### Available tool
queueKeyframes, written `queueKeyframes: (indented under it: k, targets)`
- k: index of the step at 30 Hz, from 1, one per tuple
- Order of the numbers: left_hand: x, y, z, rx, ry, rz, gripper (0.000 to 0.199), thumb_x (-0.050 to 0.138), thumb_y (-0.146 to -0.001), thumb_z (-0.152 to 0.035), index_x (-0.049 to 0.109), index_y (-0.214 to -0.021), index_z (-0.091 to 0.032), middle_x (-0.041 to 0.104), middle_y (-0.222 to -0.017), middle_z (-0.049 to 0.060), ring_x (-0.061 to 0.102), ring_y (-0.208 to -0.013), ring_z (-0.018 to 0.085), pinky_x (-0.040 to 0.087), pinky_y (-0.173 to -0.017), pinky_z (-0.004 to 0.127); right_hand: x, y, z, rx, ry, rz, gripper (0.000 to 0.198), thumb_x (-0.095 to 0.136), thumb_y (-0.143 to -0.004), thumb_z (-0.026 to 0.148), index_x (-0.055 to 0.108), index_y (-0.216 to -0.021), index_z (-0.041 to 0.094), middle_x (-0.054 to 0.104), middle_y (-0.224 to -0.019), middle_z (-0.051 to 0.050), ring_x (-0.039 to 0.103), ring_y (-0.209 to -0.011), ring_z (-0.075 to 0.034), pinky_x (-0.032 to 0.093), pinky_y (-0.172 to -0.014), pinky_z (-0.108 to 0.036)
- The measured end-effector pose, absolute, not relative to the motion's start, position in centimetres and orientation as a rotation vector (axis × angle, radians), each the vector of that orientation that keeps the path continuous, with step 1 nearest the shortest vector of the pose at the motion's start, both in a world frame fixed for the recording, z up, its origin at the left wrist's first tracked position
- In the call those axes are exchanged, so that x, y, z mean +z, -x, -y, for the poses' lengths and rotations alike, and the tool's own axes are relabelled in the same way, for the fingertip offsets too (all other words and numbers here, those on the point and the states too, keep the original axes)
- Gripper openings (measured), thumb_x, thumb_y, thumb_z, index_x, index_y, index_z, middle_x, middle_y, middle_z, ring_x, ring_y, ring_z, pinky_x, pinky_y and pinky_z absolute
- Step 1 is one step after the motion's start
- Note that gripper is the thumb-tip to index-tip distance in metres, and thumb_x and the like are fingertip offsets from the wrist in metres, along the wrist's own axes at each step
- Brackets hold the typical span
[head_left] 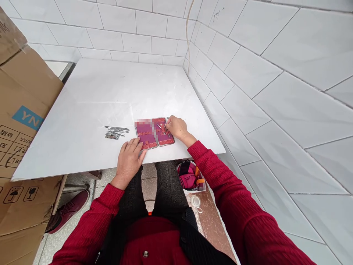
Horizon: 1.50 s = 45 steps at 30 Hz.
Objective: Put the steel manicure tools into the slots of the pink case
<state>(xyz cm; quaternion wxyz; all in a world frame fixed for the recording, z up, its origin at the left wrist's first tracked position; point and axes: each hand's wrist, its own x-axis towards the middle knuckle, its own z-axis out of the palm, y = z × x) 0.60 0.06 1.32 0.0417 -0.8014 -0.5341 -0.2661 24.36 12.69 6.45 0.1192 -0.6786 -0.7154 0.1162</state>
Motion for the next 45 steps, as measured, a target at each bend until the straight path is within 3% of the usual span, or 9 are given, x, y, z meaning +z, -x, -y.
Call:
queueKeyframes:
  k: [7,12,17,21,26,31,40,45]
  targets:
    - [1.3,-0.6,0.0,-0.814,2.446,1.645,0.036,0.046,-0.105,-0.037,0.068,-0.124,-0.016,0.065,-0.142,0.018,0.058,-0.135,0.033,0.042,-0.115,0.053,6.4,-24.5,-13.8,0.551,1.933,1.98,0.011,0.06,-0.09,0.021,0.068,-0.082,0.02,0.076,-0.083,-0.004,0.067,-0.078,-0.018,0.045,-0.068,-0.026]
    - [1.3,-0.7,-0.1,-0.808,2.443,1.645,0.035,0.047,-0.105,-0.037,0.068,-0.123,-0.016,0.065,-0.14,0.018,0.059,-0.133,0.033,0.042,-0.115,0.053,5.8,-24.5,-14.9,0.745,1.821,1.803,0.013,0.059,-0.09,0.023,0.066,-0.081,0.019,0.075,-0.079,-0.001,0.064,-0.068,-0.013,0.045,-0.065,-0.022]
    - [1.7,-0.3,0.0,-0.771,2.477,1.63,0.035,0.046,-0.105,-0.035,0.069,-0.123,-0.015,0.064,-0.141,0.019,0.057,-0.135,0.035,0.042,-0.115,0.056,5.4,-24.5,-15.2,0.743,1.793,1.839,0.017,0.062,-0.091,0.026,0.063,-0.075,0.019,0.074,-0.077,-0.001,0.063,-0.069,-0.013,0.043,-0.065,-0.022]
    - [2.2,-1.2,0.2,-0.771,2.478,1.581,0.033,0.044,-0.104,-0.027,0.069,-0.124,-0.019,0.06,-0.147,0.018,0.049,-0.143,0.035,0.033,-0.122,0.062,6.1,-24.3,-15.0,0.752,1.823,1.897,0.016,0.062,-0.093,0.026,0.065,-0.079,0.019,0.074,-0.08,-0.002,0.064,-0.072,-0.013,0.043,-0.066,-0.023]
    - [2.1,-4.7,-0.1,-0.715,2.703,1.431,0.039,0.04,-0.104,-0.021,0.064,-0.135,-0.018,0.06,-0.148,0.014,0.051,-0.142,0.03,0.04,-0.12,0.054,7.0,-23.6,-14.9,0.601,1.911,2.027,0.015,0.062,-0.095,0.026,0.069,-0.084,0.019,0.076,-0.086,-0.004,0.065,-0.079,-0.016,0.041,-0.067,-0.025]
    - [1.6,-6.8,-0.9,-0.693,2.739,1.47,0.043,0.041,-0.105,-0.023,0.06,-0.143,-0.017,0.064,-0.146,0.011,0.051,-0.142,0.032,0.035,-0.122,0.058,7.1,-23.2,-15.2,0.419,1.929,2.131,0.016,0.059,-0.096,0.023,0.07,-0.084,0.019,0.076,-0.093,-0.006,0.066,-0.083,-0.019,0.04,-0.067,-0.028]
    - [0.9,-5.9,-1.3,-0.693,2.806,1.424,0.048,0.046,-0.098,-0.011,0.063,-0.141,-0.023,0.063,-0.147,0.007,0.049,-0.145,0.03,0.038,-0.121,0.058,6.8,-22.9,-15.9,0.466,1.943,2.062,0.017,0.057,-0.096,0.022,0.071,-0.086,0.019,0.076,-0.091,-0.005,0.065,-0.082,-0.019,0.042,-0.068,-0.027]
    - [0.9,-5.8,-1.2,-0.712,2.81,1.39,0.04,0.047,-0.099,-0.01,0.069,-0.13,-0.022,0.066,-0.144,0.006,0.051,-0.144,0.03,0.039,-0.12,0.057,6.9,-22.7,-15.7,0.465,1.922,2.011,0.018,0.054,-0.096,0.021,0.07,-0.088,0.019,0.077,-0.091,-0.005,0.066,-0.082,-0.018,0.041,-0.066,-0.027]
